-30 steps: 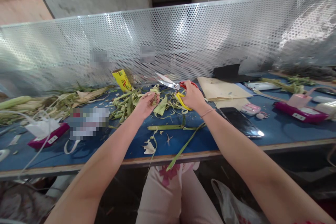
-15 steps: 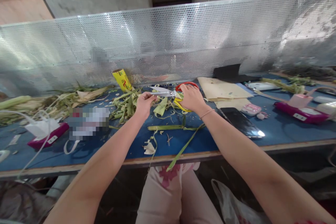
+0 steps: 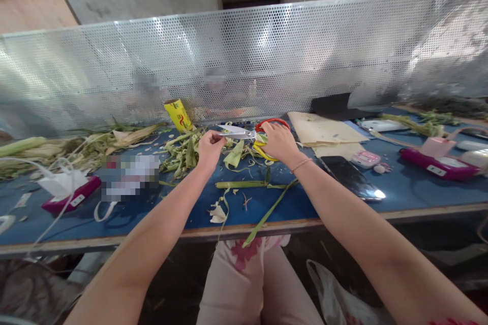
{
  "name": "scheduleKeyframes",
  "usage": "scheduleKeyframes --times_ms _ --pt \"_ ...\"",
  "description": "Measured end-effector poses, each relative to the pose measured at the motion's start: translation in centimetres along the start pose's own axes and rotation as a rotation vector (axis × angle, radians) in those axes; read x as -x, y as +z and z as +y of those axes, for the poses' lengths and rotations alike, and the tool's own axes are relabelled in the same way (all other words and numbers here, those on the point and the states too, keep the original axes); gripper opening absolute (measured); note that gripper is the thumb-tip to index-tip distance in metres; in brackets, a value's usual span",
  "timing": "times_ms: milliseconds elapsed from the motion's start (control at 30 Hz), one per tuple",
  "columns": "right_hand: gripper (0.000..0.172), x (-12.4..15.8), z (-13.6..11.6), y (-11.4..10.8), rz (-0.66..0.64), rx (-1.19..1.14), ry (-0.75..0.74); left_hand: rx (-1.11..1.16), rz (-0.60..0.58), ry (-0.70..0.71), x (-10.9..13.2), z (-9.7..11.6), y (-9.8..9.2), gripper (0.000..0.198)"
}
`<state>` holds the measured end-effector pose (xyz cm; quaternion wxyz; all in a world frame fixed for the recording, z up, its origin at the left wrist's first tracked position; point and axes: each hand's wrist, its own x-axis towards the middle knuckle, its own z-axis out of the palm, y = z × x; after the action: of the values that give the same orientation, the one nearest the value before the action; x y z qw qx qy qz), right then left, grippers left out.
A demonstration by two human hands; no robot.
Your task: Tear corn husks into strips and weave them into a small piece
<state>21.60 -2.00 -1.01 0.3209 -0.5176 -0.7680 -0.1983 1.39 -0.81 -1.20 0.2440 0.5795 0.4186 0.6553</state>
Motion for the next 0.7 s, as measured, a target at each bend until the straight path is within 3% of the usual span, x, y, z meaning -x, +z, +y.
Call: scheduleKeyframes --times_ms 333,700 --pt "0.034 0.0 -0.1 -0.1 -0.003 -0.012 0.006 -0.027 -0.002 0.008 0.0 0.2 -0.1 0.010" --pt "0.024 -0.1 0.0 -1.1 -0.068 0.074 0.036 0.003 -0.008 -0.008 -0.2 -0.3 0.0 0.013"
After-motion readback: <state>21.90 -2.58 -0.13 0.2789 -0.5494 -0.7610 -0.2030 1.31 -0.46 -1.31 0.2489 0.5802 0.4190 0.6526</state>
